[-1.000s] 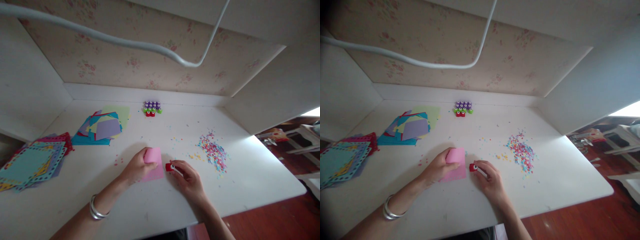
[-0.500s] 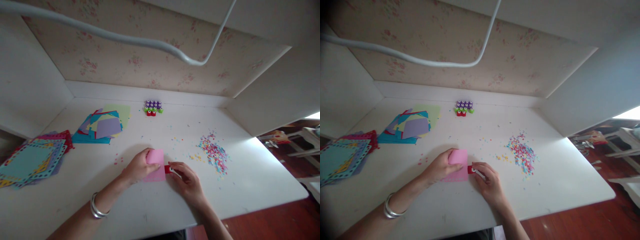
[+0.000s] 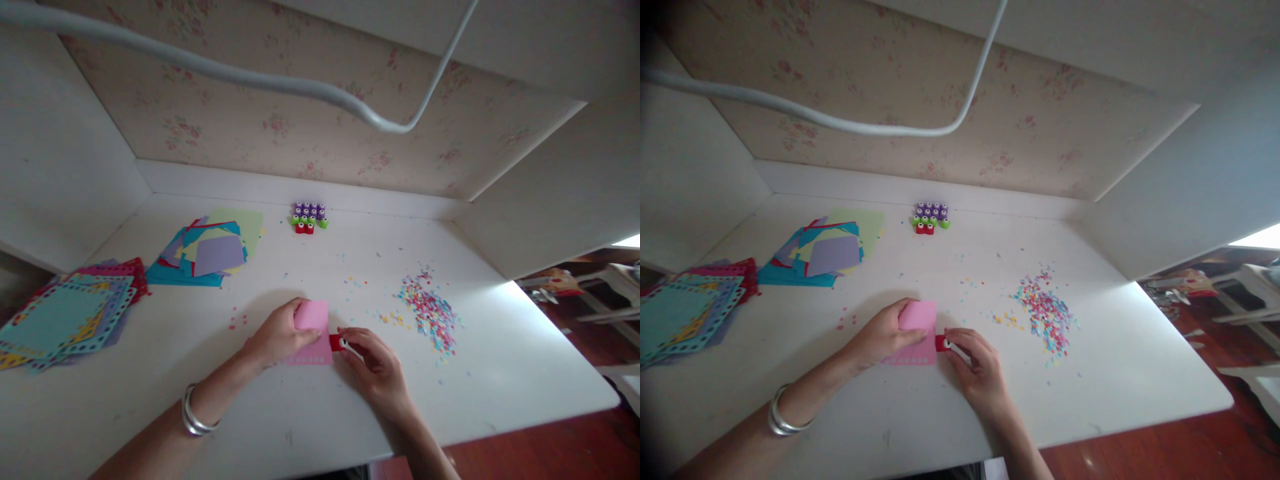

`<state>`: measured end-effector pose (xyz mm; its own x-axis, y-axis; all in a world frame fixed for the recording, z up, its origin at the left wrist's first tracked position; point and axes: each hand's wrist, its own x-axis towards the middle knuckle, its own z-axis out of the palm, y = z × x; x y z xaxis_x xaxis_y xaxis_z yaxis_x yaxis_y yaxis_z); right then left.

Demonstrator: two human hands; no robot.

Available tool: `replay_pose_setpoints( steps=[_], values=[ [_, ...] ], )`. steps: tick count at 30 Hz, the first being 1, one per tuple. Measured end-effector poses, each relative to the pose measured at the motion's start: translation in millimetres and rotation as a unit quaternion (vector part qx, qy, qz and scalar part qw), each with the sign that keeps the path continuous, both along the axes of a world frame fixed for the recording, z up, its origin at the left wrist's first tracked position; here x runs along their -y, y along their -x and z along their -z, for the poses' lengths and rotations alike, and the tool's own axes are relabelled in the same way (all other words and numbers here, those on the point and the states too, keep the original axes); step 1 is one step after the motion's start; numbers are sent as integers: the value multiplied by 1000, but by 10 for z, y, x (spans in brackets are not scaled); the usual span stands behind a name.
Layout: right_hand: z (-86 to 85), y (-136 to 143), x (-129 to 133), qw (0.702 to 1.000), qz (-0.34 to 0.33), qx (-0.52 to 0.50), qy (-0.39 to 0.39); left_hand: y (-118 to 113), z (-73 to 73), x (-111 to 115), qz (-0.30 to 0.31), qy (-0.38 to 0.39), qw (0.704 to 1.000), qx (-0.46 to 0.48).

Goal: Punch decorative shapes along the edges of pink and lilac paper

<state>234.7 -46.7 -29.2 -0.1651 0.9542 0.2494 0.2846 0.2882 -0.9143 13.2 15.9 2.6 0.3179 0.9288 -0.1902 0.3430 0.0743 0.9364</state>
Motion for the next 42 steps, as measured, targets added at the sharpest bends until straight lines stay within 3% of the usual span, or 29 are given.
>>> replay_pose_setpoints(
  steps=[13, 19, 23, 26, 28, 36, 42],
  values=[
    [-90, 37, -51, 992, -76, 98, -21, -128, 159, 80, -39, -103, 987, -115],
    [-147, 43, -38, 994, -63, 92, -4, -141, 136, 160, -72, -266, 951, -137],
    [-141, 44, -37, 994, -54, 97, -16, 45, 68, 210, 2, -356, 916, -184],
    [-128, 54, -42, 992, -60, 106, -20, 177, 87, 255, 107, -353, 908, -198],
    [-126, 62, -41, 992, -55, 110, -14, 214, 119, 278, 134, -335, 910, -202],
    [-128, 60, -13, 991, -16, 131, 7, 183, 163, 291, 87, -316, 931, -159],
    [-107, 51, -15, 990, -23, 137, 7, 184, 174, 300, 89, -321, 925, -183]
  ],
)
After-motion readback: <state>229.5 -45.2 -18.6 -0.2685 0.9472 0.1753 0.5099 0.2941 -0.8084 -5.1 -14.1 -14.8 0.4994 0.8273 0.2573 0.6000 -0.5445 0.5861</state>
